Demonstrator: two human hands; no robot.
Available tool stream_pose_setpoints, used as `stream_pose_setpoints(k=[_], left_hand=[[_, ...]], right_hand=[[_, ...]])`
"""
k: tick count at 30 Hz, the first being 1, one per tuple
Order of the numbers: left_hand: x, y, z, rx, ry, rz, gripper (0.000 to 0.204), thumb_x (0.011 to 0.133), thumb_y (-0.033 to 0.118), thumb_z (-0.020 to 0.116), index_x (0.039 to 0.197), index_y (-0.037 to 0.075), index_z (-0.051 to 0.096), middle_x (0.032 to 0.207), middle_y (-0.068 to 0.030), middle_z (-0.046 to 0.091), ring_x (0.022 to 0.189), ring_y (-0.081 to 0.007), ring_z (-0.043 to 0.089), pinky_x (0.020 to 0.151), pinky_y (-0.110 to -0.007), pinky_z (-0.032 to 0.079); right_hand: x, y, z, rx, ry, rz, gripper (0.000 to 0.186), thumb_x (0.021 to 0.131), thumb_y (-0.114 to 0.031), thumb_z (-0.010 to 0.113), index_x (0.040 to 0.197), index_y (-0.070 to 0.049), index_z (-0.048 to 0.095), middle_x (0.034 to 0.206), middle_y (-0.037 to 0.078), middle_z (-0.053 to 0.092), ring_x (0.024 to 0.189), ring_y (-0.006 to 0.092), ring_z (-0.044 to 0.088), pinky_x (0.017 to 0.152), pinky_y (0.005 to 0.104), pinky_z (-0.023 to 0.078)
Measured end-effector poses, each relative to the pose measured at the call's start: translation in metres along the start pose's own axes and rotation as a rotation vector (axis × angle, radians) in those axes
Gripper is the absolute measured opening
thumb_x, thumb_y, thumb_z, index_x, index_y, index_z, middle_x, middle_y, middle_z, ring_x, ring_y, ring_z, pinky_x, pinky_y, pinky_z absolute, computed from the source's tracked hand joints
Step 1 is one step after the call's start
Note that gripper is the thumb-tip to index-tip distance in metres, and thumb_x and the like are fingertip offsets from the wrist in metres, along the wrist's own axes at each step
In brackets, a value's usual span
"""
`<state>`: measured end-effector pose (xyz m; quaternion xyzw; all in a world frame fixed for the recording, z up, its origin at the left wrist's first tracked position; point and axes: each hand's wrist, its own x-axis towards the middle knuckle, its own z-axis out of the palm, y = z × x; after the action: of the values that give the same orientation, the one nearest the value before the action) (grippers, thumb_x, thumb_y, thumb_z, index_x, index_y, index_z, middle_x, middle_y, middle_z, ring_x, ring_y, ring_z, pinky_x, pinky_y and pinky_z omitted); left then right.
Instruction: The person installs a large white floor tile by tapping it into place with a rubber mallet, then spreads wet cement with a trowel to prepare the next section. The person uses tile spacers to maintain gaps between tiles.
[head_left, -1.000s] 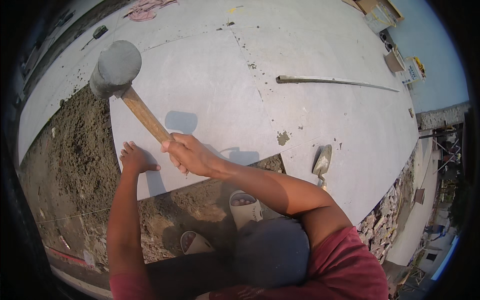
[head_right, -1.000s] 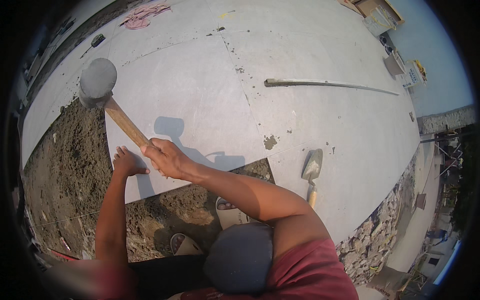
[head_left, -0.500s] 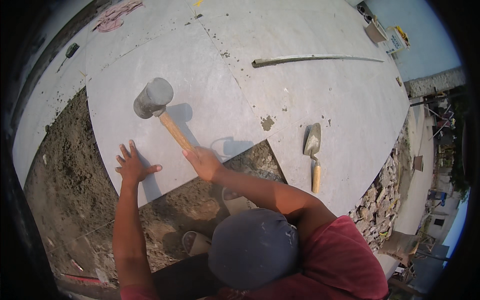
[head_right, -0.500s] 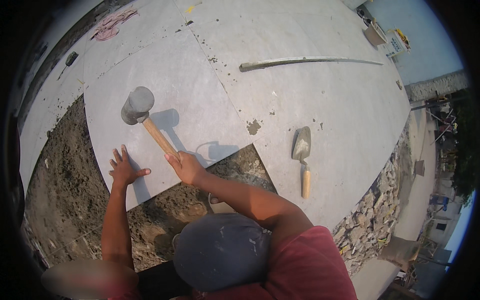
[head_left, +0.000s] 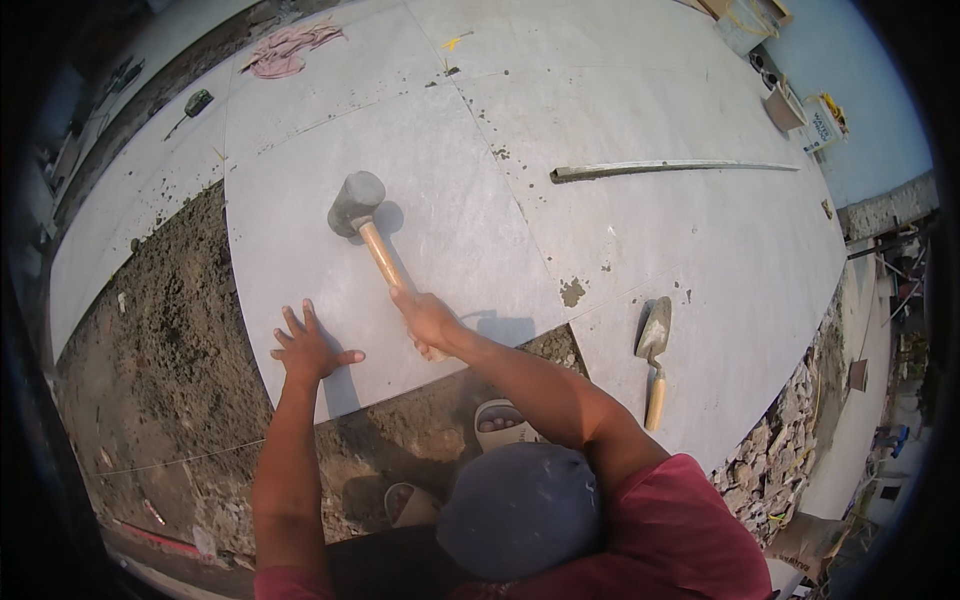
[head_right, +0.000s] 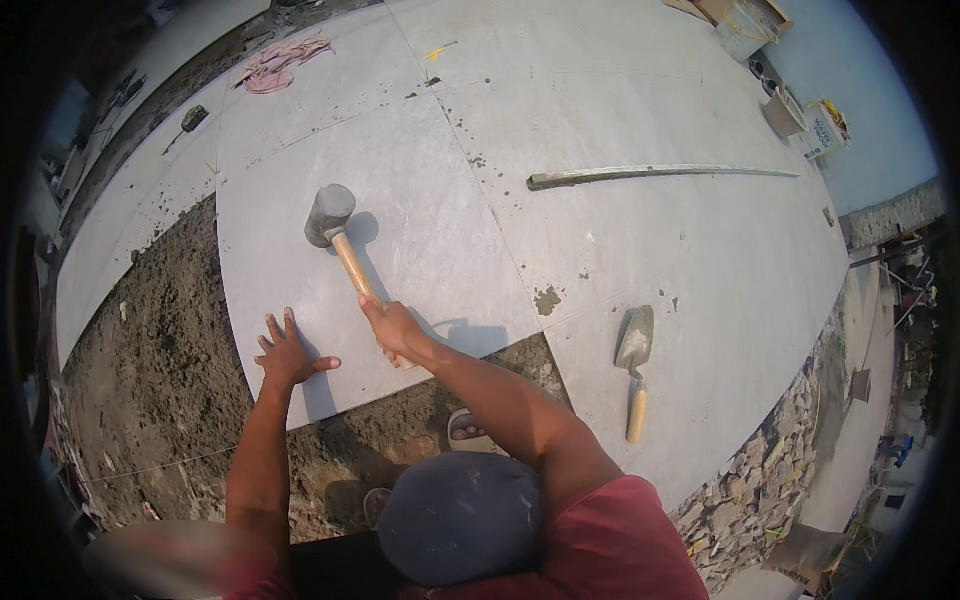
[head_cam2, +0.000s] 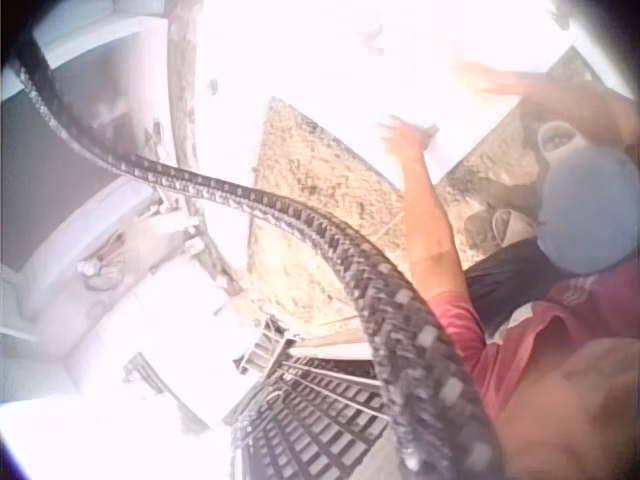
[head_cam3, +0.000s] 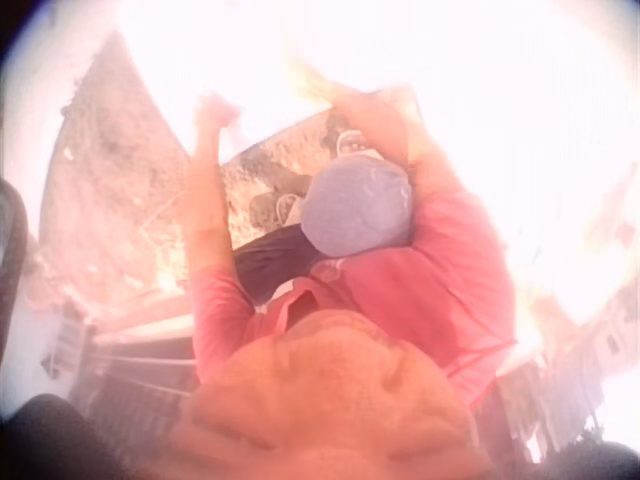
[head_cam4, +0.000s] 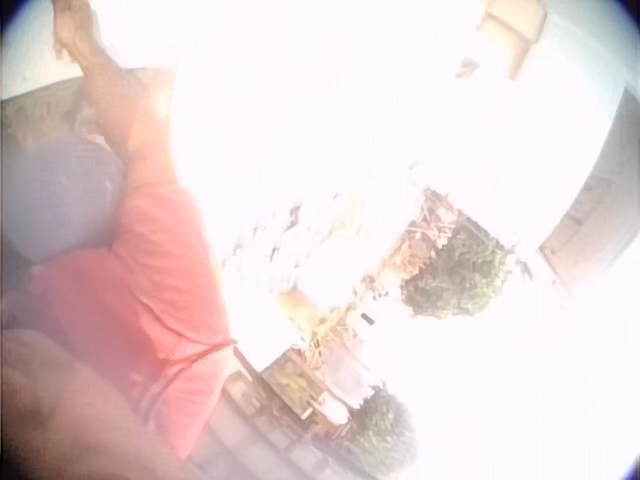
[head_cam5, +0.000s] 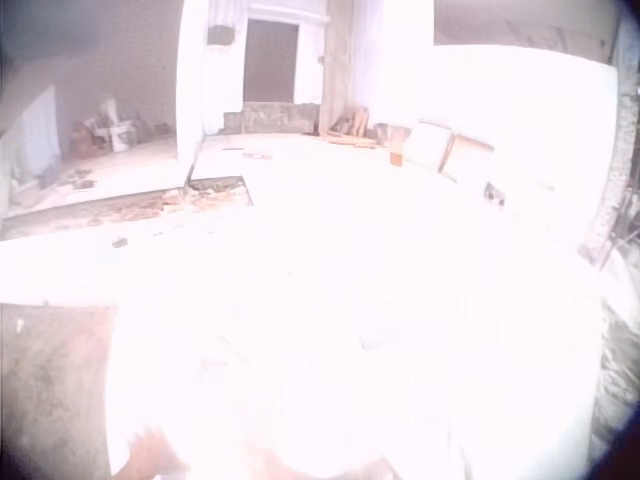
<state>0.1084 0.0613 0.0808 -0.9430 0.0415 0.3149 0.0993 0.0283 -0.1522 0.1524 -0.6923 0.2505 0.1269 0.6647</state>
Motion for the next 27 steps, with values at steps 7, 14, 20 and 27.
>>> stream_pose_setpoints(k=[7,14,20,27], left_hand=[[-0.002,0.000,0.001,0.000,-0.010,-0.010,0.148,0.054,0.072,0.083,0.158,0.011,-0.002,0.161,-0.0282,-0.001,0.145,-0.0552,0.013,0.110,-0.068,0.026],[0.000,-0.001,0.003,0.019,-0.013,0.031,0.147,0.054,0.070,0.085,0.158,0.008,0.000,0.160,-0.0320,0.001,0.143,-0.0590,0.014,0.111,-0.066,0.025],[0.001,0.000,0.006,0.015,-0.008,0.063,0.149,0.055,0.068,0.086,0.157,0.005,-0.001,0.159,-0.0338,0.000,0.141,-0.0613,0.013,0.113,-0.064,0.025],[0.004,0.000,0.005,0.032,-0.029,0.070,0.149,0.056,0.068,0.086,0.157,0.004,-0.004,0.159,-0.0342,-0.001,0.141,-0.0615,0.013,0.113,-0.063,0.025]], right_hand=[[0.020,-0.043,-0.028,0.332,0.008,-0.537,0.057,0.102,-0.058,0.039,0.091,-0.003,0.049,0.057,0.003,0.047,0.042,0.0099,0.046,0.038,0.0266,0.040],[0.035,0.017,0.004,-0.191,0.289,-0.447,0.054,0.101,-0.053,0.046,0.081,-0.003,0.051,0.058,0.007,0.052,0.048,0.0181,0.057,0.043,0.0301,0.045],[0.034,-0.043,-0.041,-0.026,0.054,-0.477,0.056,0.103,-0.054,0.042,0.081,-0.002,0.048,0.058,0.006,0.049,0.048,0.0142,0.048,0.045,0.0322,0.041],[0.021,-0.065,-0.070,-0.315,0.185,-0.468,0.055,0.103,-0.051,0.042,0.085,0.000,0.049,0.059,0.008,0.052,0.054,0.0171,0.053,0.052,0.0321,0.045]])
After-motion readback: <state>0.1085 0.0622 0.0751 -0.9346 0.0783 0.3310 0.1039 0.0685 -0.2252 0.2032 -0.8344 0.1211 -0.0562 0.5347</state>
